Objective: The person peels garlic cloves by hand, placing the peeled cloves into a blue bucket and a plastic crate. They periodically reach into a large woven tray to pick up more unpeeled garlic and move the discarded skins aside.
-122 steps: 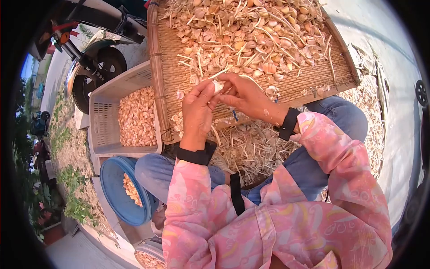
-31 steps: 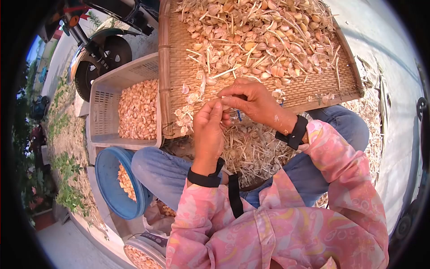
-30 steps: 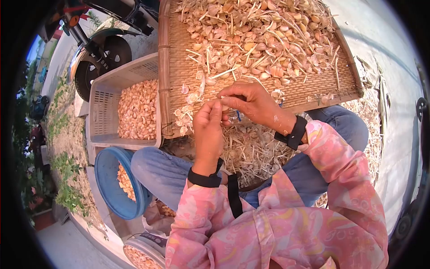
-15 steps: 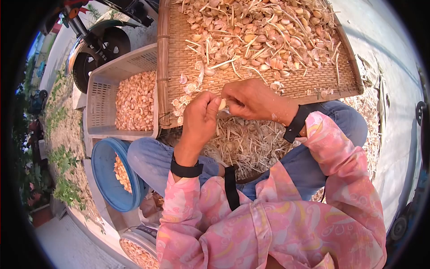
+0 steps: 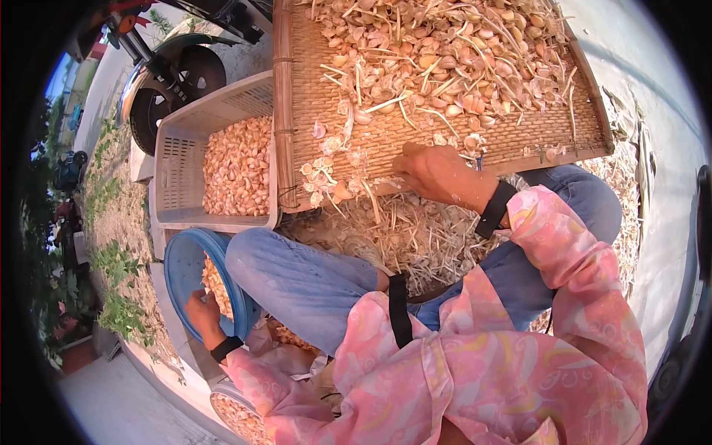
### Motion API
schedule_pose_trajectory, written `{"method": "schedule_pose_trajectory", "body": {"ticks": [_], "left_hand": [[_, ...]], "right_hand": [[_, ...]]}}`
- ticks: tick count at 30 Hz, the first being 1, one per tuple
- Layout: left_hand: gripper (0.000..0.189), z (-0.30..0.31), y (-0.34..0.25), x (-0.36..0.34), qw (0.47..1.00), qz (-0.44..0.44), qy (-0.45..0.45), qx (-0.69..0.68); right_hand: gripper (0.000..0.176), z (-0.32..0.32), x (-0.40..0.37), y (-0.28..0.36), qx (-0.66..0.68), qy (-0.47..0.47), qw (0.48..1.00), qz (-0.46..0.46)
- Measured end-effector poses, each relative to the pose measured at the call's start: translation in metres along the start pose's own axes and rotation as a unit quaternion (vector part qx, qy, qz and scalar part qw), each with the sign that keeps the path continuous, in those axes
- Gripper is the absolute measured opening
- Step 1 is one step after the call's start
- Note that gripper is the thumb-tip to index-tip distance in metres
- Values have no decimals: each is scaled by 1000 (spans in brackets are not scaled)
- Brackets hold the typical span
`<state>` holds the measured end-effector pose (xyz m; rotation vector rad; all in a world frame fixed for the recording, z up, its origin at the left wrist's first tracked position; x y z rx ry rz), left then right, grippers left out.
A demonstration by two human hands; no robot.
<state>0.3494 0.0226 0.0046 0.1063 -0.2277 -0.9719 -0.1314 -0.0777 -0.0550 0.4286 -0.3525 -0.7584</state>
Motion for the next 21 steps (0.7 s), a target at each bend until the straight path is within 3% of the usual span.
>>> {"method": "schedule_pose_trajectory", "body": {"ticks": [2, 3, 5, 6, 7, 8, 10, 14, 15, 17, 18, 19, 21], "left_hand": [[25, 4, -16, 10, 988, 2, -17, -153], [26, 25, -53, 5, 973, 7, -21, -231], [25, 65, -180, -10, 903, -76, 54, -419], [23, 77, -248, -24, 868, -167, 73, -462], [22, 89, -310, -42, 849, -237, 106, -461], [21, 94, -360, -58, 844, -311, 74, -430], [25, 74, -427, -66, 868, -339, 71, -356], [26, 34, -455, -57, 908, -304, 85, -275], [28, 36, -452, -60, 901, -330, 60, -274], [31, 11, -437, -50, 869, -259, 202, -370], [32, 2, -431, -46, 842, -219, 268, -414], [32, -8, -428, -50, 764, -182, 364, -500], [29, -4, -420, -67, 625, -135, 461, -615]], "right_hand": [[15, 3, 1, -7, 16, -20, 999, -23], [15, 5, 2, -7, 26, -28, 999, -21], [15, 9, 8, -5, 46, -37, 998, -6], [15, 8, 10, -6, 50, -32, 998, -7], [16, 5, 11, -8, 53, -29, 998, -8], [16, 4, 10, -9, 57, -27, 998, -12], [17, 6, 9, -13, 67, -27, 997, -23], [17, 16, 6, -24, 100, -59, 993, -31], [17, 18, 5, -30, 130, -86, 987, -50], [18, 19, 3, -41, 192, -136, 968, -87], [19, 18, 3, -47, 229, -152, 955, -111], [21, 16, 2, -51, 265, -168, 940, -135], [24, 14, 4, -57, 316, -205, 914, -147]]}}
Point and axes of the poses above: each hand's wrist, its own x-axis towards the middle knuckle, its own z-axis out of the back of the hand, y = z × x, the point moved 10 cm from there along x, towards the middle knuckle, and after that the axes turned 13 degrees about z, right-handed, at the moved point
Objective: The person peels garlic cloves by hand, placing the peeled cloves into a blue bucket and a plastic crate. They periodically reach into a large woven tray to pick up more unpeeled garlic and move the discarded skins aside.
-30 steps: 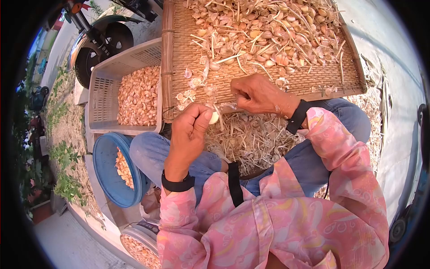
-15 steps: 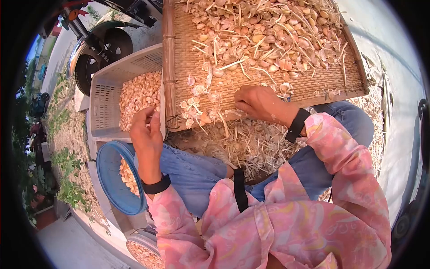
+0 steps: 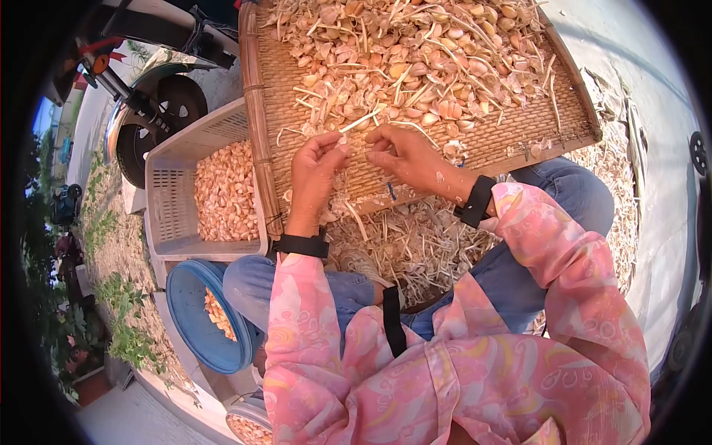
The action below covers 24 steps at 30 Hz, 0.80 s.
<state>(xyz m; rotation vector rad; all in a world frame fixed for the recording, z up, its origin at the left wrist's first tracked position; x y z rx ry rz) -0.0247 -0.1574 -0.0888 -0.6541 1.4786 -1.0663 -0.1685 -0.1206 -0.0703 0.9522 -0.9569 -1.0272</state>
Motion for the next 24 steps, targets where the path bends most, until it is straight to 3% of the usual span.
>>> {"method": "schedule_pose_trajectory", "body": {"ticks": [1, 3, 7, 16, 19, 22, 24], "left_hand": [[28, -8, -2, -11, 994, 8, 41, -99], [28, -21, -12, -31, 989, -9, 62, -136], [30, -25, -15, -47, 978, -19, 75, -194], [24, -22, -27, -64, 996, -64, -36, -58], [19, -22, -19, -62, 994, -52, -65, -71], [16, -31, -8, -57, 981, -39, -46, -187], [16, -34, -13, -59, 991, -18, -52, -119]], "right_hand": [[24, -1, 2, 5, 38, -3, 999, -4], [24, -3, 4, 14, 112, -2, 994, -12], [23, -3, 7, 14, 108, -4, 994, 13], [23, -4, 0, 25, 139, -1, 990, 36], [24, -2, -5, 26, 136, -20, 990, 15], [23, -5, -10, 21, 179, -52, 982, 14], [24, -8, -13, 14, 214, -56, 975, 18]]}}
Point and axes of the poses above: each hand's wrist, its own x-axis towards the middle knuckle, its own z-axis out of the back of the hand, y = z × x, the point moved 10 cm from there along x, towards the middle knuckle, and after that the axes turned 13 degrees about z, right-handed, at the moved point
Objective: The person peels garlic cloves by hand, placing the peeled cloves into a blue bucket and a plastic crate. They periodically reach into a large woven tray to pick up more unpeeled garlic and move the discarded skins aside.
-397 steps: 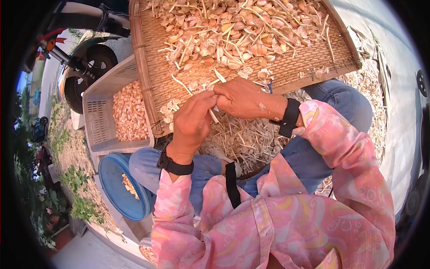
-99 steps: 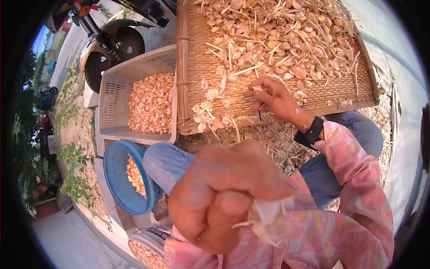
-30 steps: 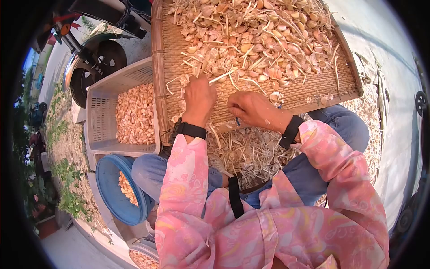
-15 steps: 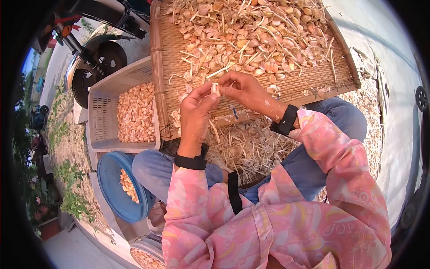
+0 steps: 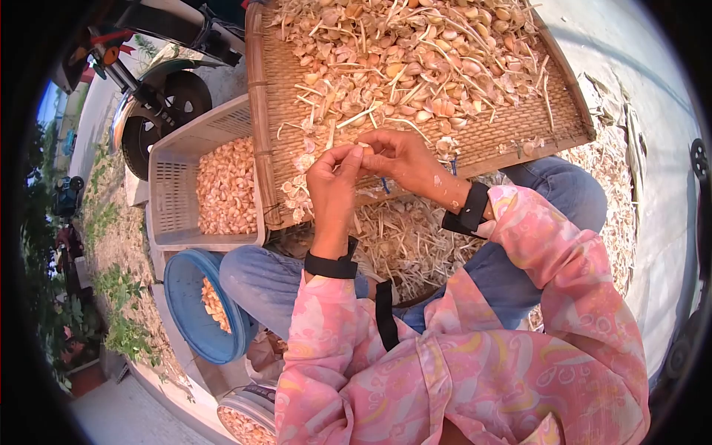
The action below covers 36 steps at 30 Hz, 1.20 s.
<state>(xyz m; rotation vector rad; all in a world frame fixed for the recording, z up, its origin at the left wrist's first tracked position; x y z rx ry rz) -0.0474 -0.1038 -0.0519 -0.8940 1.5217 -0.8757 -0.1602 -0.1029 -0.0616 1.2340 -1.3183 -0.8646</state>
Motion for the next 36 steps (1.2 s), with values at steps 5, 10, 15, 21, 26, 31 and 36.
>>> {"method": "schedule_pose_trajectory", "body": {"ticks": [5, 10, 15, 21, 26, 31, 36], "left_hand": [[18, -1, -7, 1, 986, -65, 66, 140], [18, 1, -19, -6, 965, -88, 122, 214], [20, 9, 5, -3, 993, 28, 109, 41], [21, 3, 31, -1, 988, 83, 128, 10], [15, 0, 37, -2, 971, 133, 183, -74], [16, -3, 35, -5, 959, 161, 226, -63], [15, 1, 28, -12, 958, 148, 241, -42]], "right_hand": [[29, -9, -3, -13, 69, 106, 990, -64], [31, -11, -3, -5, 90, 169, 970, -151], [20, -10, 0, -9, 81, 144, 975, -148], [17, -8, 2, -6, -52, 161, 983, -67], [18, -14, -1, 0, 6, 193, 976, -101], [18, -21, -5, -3, 7, 239, 964, -112], [18, -26, -14, -3, 29, 260, 954, -145]]}}
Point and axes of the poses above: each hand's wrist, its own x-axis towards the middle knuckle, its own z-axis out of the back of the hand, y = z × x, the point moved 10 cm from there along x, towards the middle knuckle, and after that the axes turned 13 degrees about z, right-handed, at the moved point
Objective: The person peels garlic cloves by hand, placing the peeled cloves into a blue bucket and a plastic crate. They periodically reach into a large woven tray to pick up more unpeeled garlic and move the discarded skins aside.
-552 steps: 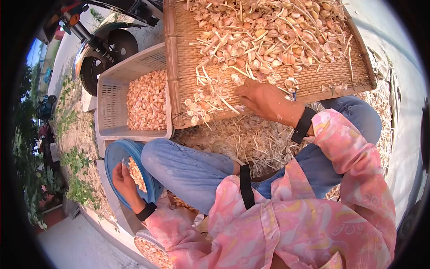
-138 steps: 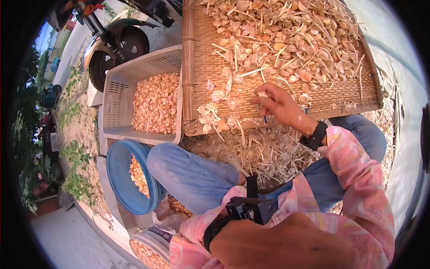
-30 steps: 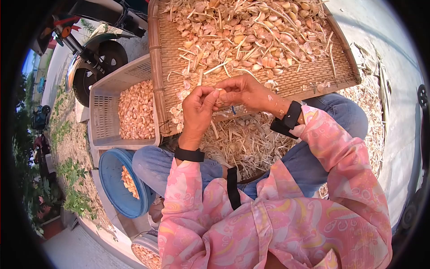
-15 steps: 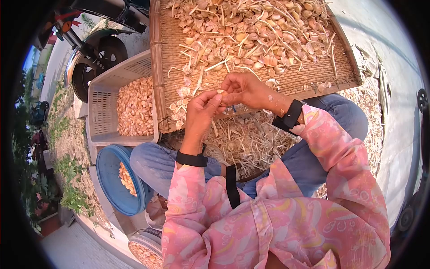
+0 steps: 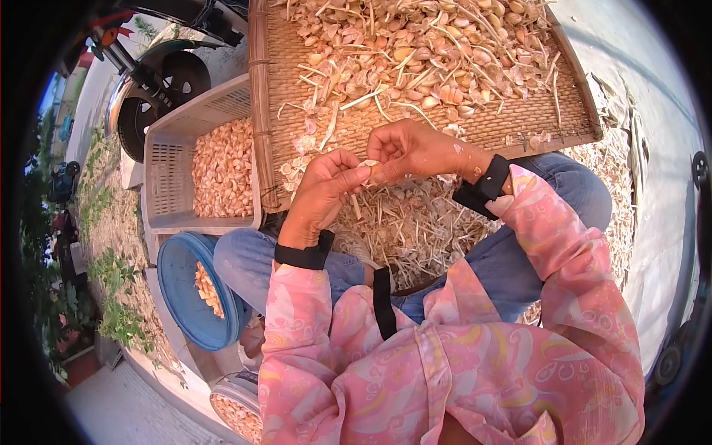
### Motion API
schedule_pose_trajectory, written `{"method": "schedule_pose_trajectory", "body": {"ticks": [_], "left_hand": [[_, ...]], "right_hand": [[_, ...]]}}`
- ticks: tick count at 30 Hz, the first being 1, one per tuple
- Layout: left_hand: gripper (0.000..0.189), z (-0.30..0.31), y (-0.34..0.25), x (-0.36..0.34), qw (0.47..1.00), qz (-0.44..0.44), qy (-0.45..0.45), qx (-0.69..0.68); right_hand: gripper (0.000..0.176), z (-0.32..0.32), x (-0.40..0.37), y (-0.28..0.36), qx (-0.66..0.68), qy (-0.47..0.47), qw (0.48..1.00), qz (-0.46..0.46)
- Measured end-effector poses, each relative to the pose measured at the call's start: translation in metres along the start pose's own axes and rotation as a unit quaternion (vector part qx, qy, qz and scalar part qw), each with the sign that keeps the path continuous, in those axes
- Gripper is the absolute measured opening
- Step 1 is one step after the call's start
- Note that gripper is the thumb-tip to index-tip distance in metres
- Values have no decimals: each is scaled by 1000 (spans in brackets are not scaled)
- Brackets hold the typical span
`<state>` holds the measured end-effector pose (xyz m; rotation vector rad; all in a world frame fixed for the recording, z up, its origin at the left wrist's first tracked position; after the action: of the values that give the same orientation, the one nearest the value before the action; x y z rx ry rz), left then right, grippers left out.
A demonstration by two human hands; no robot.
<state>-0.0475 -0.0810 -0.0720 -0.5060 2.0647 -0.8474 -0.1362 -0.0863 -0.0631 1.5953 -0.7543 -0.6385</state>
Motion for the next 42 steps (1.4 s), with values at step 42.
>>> {"method": "schedule_pose_trajectory", "body": {"ticks": [42], "left_hand": [[16, -21, 14, -9, 944, -125, -111, -285]], "right_hand": [[17, 10, -8, 45, -251, -228, 925, 171]]}}
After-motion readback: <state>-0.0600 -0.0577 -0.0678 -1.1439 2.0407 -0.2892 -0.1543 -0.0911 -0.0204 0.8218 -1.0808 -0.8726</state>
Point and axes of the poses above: each hand's wrist, its own x-axis towards the middle knuckle, its own z-axis out of the back of the hand, y = z × x, the point moved 10 cm from there along x, towards the middle knuckle, and after that the axes turned 13 degrees about z, right-handed, at the moved point
